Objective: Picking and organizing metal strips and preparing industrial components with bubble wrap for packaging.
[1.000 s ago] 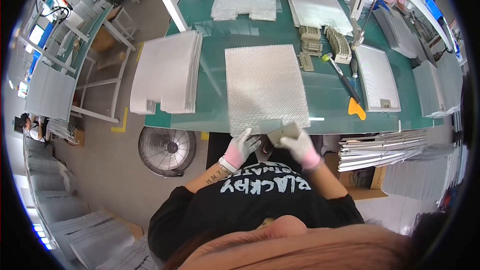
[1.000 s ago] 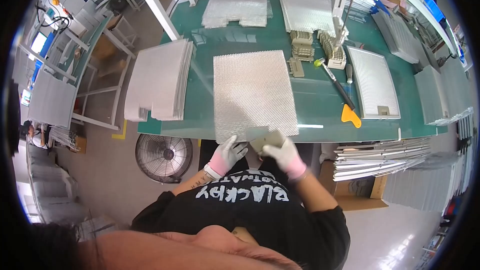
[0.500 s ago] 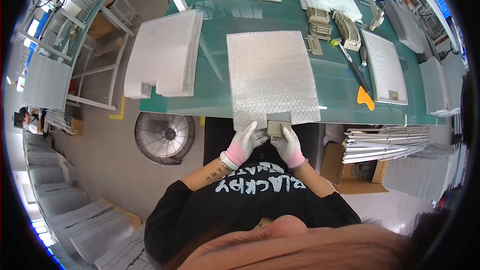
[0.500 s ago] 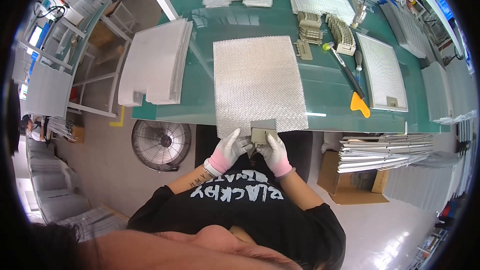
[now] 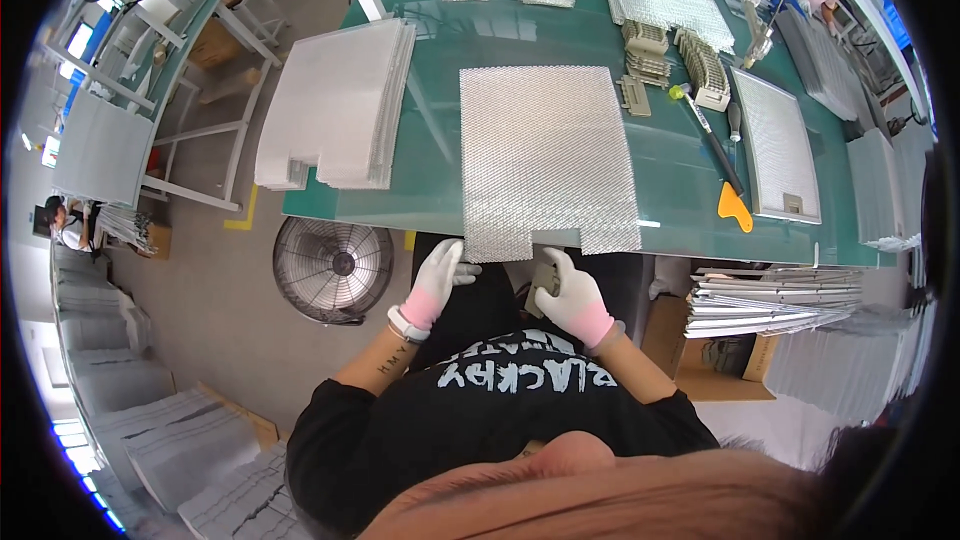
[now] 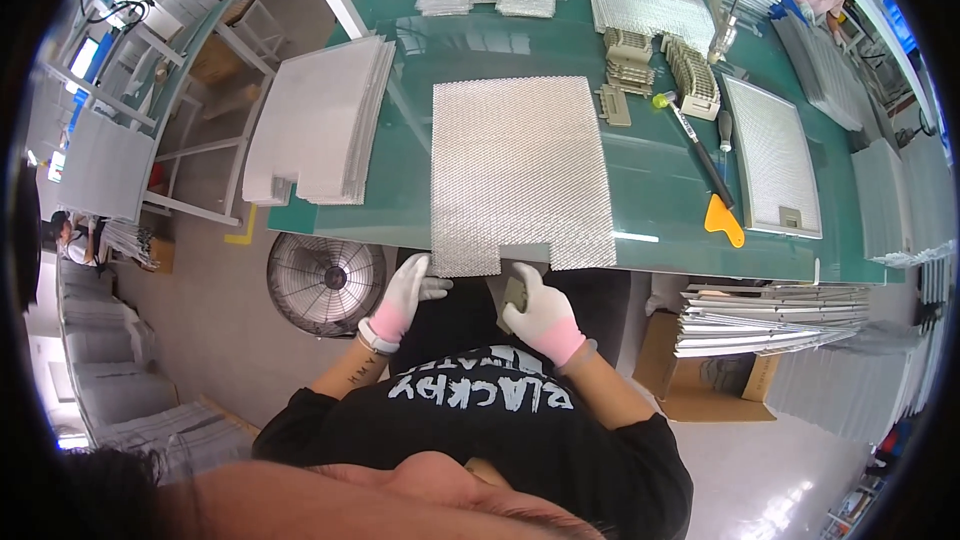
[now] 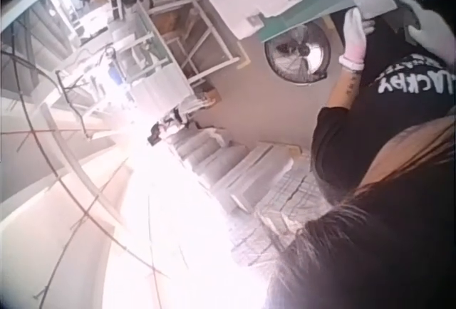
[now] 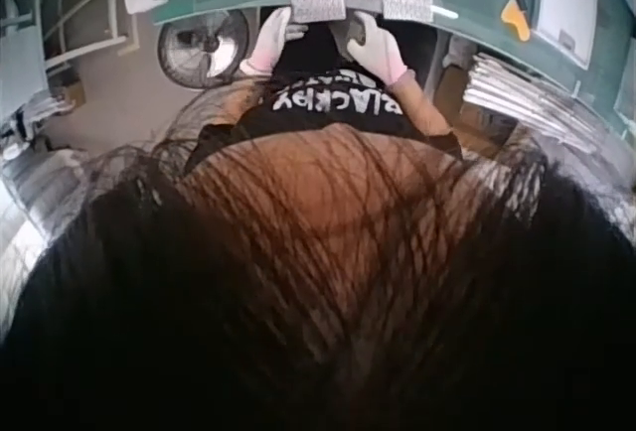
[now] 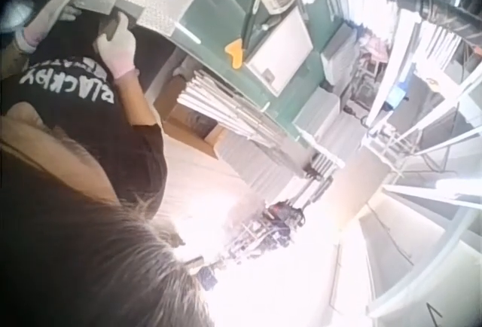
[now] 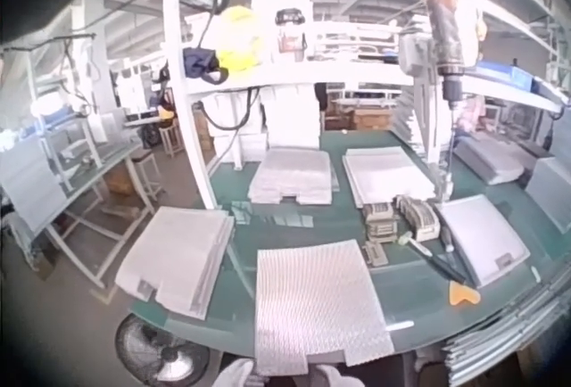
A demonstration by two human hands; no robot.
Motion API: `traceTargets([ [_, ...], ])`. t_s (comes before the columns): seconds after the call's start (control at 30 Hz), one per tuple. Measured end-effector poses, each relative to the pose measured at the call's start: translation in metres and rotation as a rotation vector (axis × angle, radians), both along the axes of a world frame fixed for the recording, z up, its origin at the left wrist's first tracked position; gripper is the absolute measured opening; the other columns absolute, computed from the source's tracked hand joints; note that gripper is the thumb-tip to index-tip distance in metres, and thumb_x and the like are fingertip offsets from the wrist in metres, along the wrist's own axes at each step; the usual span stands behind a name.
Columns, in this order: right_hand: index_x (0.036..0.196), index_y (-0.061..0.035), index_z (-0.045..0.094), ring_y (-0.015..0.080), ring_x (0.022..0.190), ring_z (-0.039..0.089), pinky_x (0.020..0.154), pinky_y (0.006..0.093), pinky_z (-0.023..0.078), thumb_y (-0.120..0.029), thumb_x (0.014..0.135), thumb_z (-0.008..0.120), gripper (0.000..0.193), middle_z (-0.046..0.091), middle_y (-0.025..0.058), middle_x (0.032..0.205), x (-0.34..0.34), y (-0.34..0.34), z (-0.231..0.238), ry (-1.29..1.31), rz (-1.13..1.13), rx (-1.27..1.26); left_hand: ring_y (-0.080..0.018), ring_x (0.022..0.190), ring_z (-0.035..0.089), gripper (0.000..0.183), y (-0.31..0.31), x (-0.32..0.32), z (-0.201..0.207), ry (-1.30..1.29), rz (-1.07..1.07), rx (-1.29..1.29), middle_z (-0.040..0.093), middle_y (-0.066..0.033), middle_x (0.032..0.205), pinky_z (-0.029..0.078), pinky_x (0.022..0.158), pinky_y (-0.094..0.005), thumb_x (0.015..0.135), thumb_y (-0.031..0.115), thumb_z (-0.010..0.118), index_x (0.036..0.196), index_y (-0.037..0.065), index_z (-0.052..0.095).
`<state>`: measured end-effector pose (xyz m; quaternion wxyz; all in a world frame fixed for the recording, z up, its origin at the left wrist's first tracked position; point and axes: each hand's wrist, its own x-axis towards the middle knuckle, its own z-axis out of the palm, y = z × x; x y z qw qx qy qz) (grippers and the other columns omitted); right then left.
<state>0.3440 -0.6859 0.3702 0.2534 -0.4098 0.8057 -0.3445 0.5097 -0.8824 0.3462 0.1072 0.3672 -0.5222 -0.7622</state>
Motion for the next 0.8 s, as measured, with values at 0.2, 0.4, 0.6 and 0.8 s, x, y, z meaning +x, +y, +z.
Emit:
traceTargets([
  [0.2, 0.132, 0.0168, 0.04, 0.0404, 0.074, 0.068, 0.069, 0.0493, 0.054, -0.026, 0.083, 0.06, 0.068, 0.067, 0.0242, 0.076, 0.014, -0.039, 0.021, 0.125, 0.156, 0.286, -0.0272, 0.097, 0.07, 0.05, 0.003, -0.028, 0.0, -0.175, -0.143, -0.015, 0.059, -0.015, 0.126, 0.059, 0.079, -0.0361, 0.105, 0.034, 0.052, 0.138, -0.003, 0.042],
  [0.4, 0.137, 0.0112, 0.04, 0.04, 0.078, 0.068, 0.072, 0.0481, 0.055, -0.024, 0.085, 0.061, 0.067, 0.068, 0.0235, 0.081, 0.003, -0.028, 0.016, 0.072, 0.16, 0.233, -0.0248, 0.098, 0.068, 0.053, 0.007, -0.021, -0.002, -0.054, -0.087, 0.056, 0.058, -0.0129, 0.129, 0.057, 0.084, -0.0373, 0.102, 0.033, 0.059, 0.141, 0.002, 0.039],
  [0.6, 0.131, 0.004, 0.05, 0.0232, 0.093, 0.068, 0.082, 0.0372, 0.055, -0.019, 0.088, 0.069, 0.053, 0.068, 0.0141, 0.108, -0.02, 0.026, -0.077, -0.545, -0.015, -0.041, -0.0244, 0.107, 0.06, 0.049, 0.032, -0.009, -0.015, 0.163, -0.042, 0.344, 0.056, -0.0152, 0.122, 0.052, 0.095, -0.0411, 0.1, 0.035, 0.061, 0.134, 0.004, 0.043],
  [0.8, 0.126, -0.0074, 0.055, 0.0165, 0.095, 0.066, 0.077, 0.0298, 0.055, -0.018, 0.101, 0.06, 0.028, 0.066, 0.0073, 0.112, -0.005, 0.013, -0.062, -1.589, -0.297, -0.703, -0.0245, 0.115, 0.061, 0.037, 0.059, -0.049, -0.013, 0.342, 0.097, 0.56, 0.062, -0.015, 0.125, 0.049, 0.097, -0.0401, 0.102, 0.027, 0.06, 0.125, -0.002, 0.057],
])
